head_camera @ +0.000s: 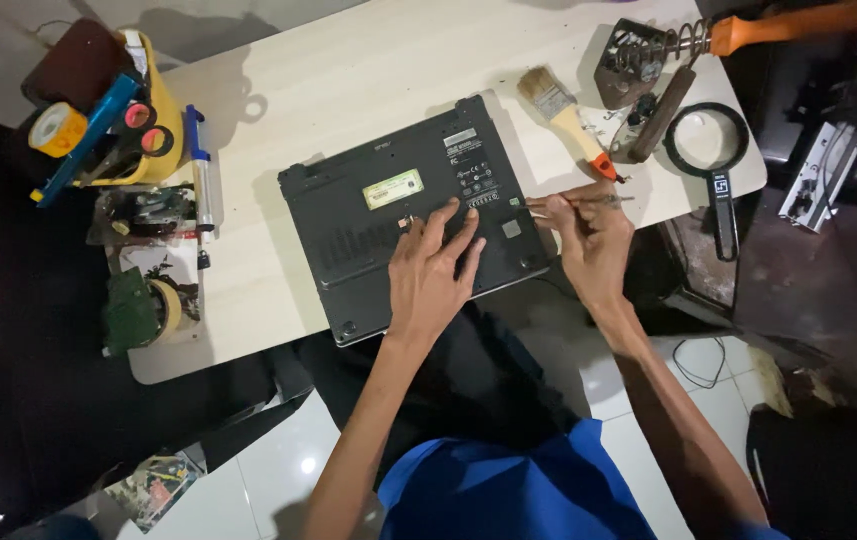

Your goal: Disassembling and inspecting a laptop using a screwdriver, brush, and magnifying glass on a repair bench.

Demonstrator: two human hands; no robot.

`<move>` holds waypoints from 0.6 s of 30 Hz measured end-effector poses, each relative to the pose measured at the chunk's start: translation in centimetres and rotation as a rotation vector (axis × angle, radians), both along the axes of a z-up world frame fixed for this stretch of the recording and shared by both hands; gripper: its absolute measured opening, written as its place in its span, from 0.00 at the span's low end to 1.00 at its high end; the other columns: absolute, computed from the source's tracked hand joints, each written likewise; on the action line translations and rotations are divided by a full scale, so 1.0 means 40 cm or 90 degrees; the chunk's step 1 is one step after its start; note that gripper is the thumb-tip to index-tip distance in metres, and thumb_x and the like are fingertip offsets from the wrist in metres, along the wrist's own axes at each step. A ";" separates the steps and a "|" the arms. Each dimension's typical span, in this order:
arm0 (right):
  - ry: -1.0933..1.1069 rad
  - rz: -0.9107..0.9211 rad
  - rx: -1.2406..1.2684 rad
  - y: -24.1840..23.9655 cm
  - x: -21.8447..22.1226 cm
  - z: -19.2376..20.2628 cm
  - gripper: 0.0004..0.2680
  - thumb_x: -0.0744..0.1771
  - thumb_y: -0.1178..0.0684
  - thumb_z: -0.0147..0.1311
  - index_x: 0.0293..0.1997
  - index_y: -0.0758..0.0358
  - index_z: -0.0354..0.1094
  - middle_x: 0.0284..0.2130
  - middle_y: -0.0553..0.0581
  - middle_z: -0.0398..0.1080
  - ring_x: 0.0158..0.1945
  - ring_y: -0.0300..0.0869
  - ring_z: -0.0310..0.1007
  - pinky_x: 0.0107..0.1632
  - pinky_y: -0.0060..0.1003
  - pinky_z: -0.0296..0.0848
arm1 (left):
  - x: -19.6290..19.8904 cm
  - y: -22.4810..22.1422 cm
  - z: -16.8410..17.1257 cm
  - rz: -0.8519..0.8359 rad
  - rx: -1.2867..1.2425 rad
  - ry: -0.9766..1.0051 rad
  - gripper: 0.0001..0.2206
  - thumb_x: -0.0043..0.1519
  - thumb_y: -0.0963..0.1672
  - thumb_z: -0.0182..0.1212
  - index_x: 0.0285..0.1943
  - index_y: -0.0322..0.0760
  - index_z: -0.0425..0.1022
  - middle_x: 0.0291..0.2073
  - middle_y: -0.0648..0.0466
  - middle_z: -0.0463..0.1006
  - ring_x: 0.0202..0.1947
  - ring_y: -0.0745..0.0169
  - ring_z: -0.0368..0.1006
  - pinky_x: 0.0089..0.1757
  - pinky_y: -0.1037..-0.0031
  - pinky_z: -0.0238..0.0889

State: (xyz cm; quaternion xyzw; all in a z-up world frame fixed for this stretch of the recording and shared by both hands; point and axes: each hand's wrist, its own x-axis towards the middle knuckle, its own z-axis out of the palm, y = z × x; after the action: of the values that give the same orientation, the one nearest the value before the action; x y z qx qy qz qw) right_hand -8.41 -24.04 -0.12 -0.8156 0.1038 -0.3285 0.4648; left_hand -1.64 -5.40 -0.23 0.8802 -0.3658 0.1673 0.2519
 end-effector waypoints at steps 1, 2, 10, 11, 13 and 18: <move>-0.001 0.000 -0.002 -0.014 0.002 -0.011 0.05 0.71 0.60 0.59 0.44 0.73 0.69 0.30 0.71 0.73 0.40 0.64 0.79 0.38 0.43 0.73 | 0.001 -0.002 -0.004 0.000 -0.002 -0.001 0.12 0.67 0.48 0.61 0.56 0.44 0.83 0.52 0.53 0.75 0.36 0.54 0.73 0.34 0.68 0.67; 0.010 0.030 0.032 -0.026 0.005 -0.022 0.06 0.72 0.60 0.58 0.44 0.76 0.68 0.31 0.71 0.75 0.39 0.59 0.80 0.41 0.45 0.75 | 0.001 -0.003 -0.007 0.001 0.001 -0.008 0.12 0.67 0.48 0.62 0.55 0.44 0.83 0.52 0.52 0.75 0.35 0.54 0.73 0.34 0.67 0.66; 0.115 0.204 -0.123 -0.157 0.075 0.019 0.13 0.71 0.58 0.61 0.28 0.74 0.67 0.35 0.72 0.73 0.39 0.67 0.76 0.37 0.50 0.71 | -0.001 -0.001 0.010 -0.010 -0.005 -0.004 0.12 0.66 0.48 0.63 0.54 0.42 0.83 0.51 0.51 0.75 0.36 0.50 0.74 0.34 0.64 0.66; 0.152 0.237 -0.107 -0.158 0.083 0.039 0.14 0.71 0.59 0.61 0.25 0.74 0.66 0.32 0.70 0.73 0.36 0.64 0.77 0.36 0.48 0.71 | 0.000 -0.001 -0.003 -0.005 0.000 -0.006 0.12 0.66 0.48 0.62 0.55 0.43 0.83 0.52 0.52 0.75 0.37 0.51 0.74 0.34 0.65 0.66; 0.188 0.272 -0.090 -0.149 0.094 0.078 0.14 0.70 0.59 0.61 0.23 0.74 0.65 0.29 0.68 0.73 0.33 0.60 0.78 0.35 0.46 0.70 | -0.002 0.000 -0.013 0.002 0.007 -0.009 0.13 0.67 0.49 0.61 0.55 0.44 0.82 0.52 0.53 0.75 0.37 0.52 0.73 0.34 0.65 0.66; 0.270 0.389 -0.131 -0.118 0.094 0.157 0.05 0.69 0.62 0.55 0.45 0.75 0.65 0.34 0.74 0.74 0.42 0.69 0.77 0.44 0.60 0.74 | -0.013 0.010 0.011 -0.006 -0.007 0.029 0.13 0.68 0.49 0.61 0.56 0.45 0.83 0.54 0.53 0.75 0.40 0.51 0.75 0.37 0.66 0.68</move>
State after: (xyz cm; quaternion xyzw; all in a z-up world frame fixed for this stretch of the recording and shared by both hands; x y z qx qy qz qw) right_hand -4.66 -28.77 6.17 -0.9013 -0.0835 -0.0078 0.4251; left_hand -2.14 -5.01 0.22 0.8807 -0.3632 0.1481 0.2654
